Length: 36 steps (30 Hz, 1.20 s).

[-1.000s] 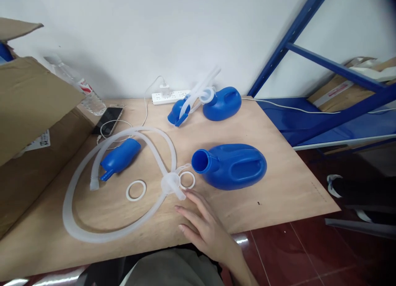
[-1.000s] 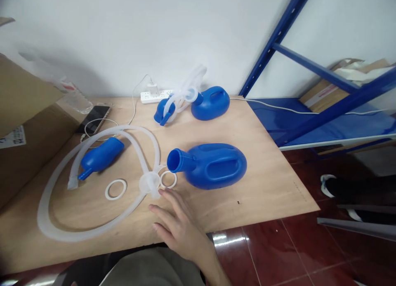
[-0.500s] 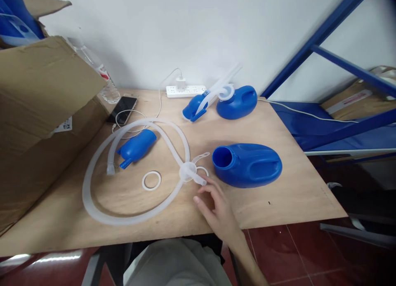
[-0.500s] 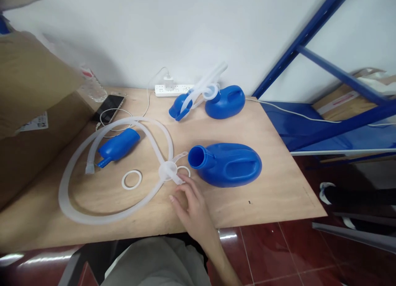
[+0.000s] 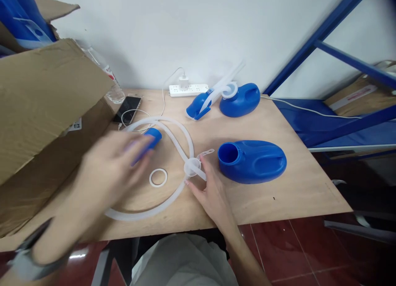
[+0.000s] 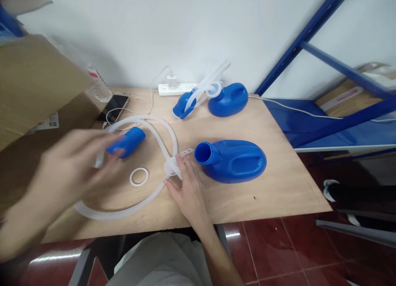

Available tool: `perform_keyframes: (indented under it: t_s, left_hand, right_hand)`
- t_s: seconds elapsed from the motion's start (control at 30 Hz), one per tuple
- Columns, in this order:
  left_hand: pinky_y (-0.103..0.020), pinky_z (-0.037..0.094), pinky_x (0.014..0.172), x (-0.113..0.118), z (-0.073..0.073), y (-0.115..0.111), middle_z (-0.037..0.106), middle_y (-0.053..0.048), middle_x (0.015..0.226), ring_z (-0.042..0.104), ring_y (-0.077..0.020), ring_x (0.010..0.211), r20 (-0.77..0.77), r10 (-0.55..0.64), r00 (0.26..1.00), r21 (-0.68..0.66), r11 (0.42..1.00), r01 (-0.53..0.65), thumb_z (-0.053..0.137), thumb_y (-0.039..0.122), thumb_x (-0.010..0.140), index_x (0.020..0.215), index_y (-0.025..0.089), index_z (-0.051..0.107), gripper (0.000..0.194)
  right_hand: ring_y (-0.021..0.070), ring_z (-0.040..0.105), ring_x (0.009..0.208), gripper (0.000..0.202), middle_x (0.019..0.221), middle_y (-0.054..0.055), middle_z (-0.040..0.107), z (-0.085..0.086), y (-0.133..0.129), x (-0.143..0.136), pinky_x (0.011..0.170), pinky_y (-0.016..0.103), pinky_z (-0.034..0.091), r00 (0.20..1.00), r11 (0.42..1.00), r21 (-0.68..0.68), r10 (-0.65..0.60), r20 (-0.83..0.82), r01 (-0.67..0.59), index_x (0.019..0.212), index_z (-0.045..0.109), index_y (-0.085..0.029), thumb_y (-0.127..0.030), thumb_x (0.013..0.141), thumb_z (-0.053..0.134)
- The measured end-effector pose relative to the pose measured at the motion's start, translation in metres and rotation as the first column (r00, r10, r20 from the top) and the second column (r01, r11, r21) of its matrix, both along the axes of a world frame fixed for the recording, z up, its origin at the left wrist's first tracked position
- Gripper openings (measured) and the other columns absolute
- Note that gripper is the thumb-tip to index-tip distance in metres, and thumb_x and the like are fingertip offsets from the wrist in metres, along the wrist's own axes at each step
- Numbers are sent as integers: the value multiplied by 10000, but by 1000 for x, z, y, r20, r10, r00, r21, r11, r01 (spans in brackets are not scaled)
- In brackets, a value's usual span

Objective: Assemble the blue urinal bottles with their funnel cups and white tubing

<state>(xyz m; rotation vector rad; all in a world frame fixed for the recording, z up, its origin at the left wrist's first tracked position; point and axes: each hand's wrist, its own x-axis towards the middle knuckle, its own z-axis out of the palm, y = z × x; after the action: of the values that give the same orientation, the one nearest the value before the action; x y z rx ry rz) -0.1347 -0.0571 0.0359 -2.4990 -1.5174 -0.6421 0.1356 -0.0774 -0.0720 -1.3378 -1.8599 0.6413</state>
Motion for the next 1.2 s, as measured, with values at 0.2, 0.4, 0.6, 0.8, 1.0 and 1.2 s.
perform_keyframes:
  t_s: [0.2,0.4,0.6,0.8,1.0,1.2]
  left_hand:
    - [-548,468,1200,36,-57,34,661,-162,1495,579,-351,1430,-48,-335,941,-276,910,310,638,379,1058,1502,175,581,492]
    - [-588,286,1348,38,-65,49,697,-108,1472,625,-296,1413,293,-453,842,-344,771,535,626,516,1057,1460,258,641,479]
    - [-597,460,1242,42,-58,56,740,-92,1411,728,-313,1256,417,-440,796,-268,777,570,705,521,996,1625,287,468,712]
    - [-446,607,1035,35,-37,81,764,-111,1336,756,-313,1145,395,-243,886,-253,899,359,765,527,899,1440,199,613,650]
    - [-497,574,1069,38,-46,99,733,-141,1388,724,-349,1208,301,-185,936,-274,923,270,690,576,926,1456,175,574,675]
    - [-599,487,1171,47,-81,107,731,-160,1355,682,-375,1267,237,-231,944,-350,886,305,702,521,917,1405,167,609,610]
  right_hand:
    - [272,760,1201,225,1329,121,765,7,6,-6,1004,423,651,1000,991,135,21,-15,-19,1265,729,-243,-264,1073,615]
    - [257,771,1209,145,1373,153,750,16,3,-7,984,355,658,995,953,301,25,-96,5,1171,739,-213,-212,1048,663]
    - [255,684,1379,333,1487,174,688,48,-1,0,1078,357,635,986,972,234,50,-159,-12,1363,641,-192,-225,1036,693]
    - [276,709,1293,450,1366,151,734,70,-7,58,1060,461,646,997,879,470,-71,-31,77,1388,641,-221,-108,964,745]
    - [223,777,938,295,1034,86,807,46,-13,66,792,354,688,977,887,447,21,214,-117,1296,691,-192,-155,1004,710]
    - [370,630,1398,386,1498,189,674,-4,-4,24,1039,536,645,810,968,217,-26,586,-126,1441,651,-126,-230,1076,579]
